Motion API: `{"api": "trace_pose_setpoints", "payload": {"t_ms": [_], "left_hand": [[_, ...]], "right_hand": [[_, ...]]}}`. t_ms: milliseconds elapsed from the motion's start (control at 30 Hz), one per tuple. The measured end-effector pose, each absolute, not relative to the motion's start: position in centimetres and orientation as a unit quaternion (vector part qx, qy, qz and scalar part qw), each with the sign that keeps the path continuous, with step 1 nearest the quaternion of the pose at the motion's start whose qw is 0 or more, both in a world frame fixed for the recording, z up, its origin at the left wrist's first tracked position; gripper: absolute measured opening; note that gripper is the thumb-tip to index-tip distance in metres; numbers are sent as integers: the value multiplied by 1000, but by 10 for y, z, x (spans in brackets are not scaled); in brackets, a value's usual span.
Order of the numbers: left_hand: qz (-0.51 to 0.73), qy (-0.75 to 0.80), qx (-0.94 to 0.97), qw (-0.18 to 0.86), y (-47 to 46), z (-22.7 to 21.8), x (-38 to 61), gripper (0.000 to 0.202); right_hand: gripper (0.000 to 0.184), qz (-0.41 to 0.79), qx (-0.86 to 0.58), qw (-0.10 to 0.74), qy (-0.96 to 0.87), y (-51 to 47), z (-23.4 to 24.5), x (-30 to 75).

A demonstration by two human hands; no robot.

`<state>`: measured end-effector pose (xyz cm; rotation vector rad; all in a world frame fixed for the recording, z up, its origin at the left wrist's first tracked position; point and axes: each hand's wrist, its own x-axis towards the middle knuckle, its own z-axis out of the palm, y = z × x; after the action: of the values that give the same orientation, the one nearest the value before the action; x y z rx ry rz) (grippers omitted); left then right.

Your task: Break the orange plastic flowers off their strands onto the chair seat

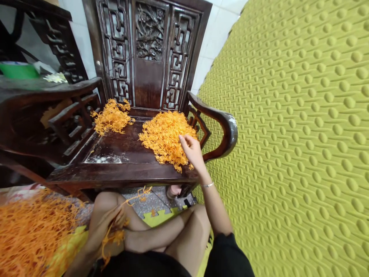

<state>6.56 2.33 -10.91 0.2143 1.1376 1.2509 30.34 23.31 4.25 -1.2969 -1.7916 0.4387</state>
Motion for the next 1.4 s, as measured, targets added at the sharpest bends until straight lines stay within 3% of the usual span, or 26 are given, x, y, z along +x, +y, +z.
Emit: {"api": "trace_pose_setpoints", "payload": {"t_ms": [100, 200, 367, 467, 567, 700, 800, 1000, 1133, 1400], "left_hand": [[558, 450, 127, 685, 24, -96, 69, 28], [573, 330, 158, 733, 24, -81, 69, 39], [613, 259, 188, 722, 32, -64, 61, 16], [619, 270, 220, 703, 41, -59, 55, 17], [627, 284, 255, 680, 48, -54, 51, 25], [635, 299, 307, 643, 52, -53, 52, 33], [630, 314, 338, 625, 53, -57, 53, 40], [611, 330, 368, 618, 53, -61, 47, 41], [596, 325, 386, 624, 53, -64, 45, 41], [596, 320, 343, 651, 55, -71, 53, 36]], "right_hand": [[35, 22, -593, 411, -692, 275, 33, 318], [31, 13, -620, 386, -683, 304, 16, 325], [47, -90, -593, 422, -679, 294, -10, 310], [43, -125, -504, 493, -698, 258, -14, 289], [31, 14, -433, 528, -730, 206, -21, 264], [39, 450, -339, 407, -719, 135, -51, 234], [45, 627, -287, 364, -627, 97, -78, 217], [17, 683, -322, 377, -536, 77, -98, 207], [24, 676, -321, 441, -496, 78, -99, 212], [21, 820, -283, 400, -295, 61, -97, 208]]}}
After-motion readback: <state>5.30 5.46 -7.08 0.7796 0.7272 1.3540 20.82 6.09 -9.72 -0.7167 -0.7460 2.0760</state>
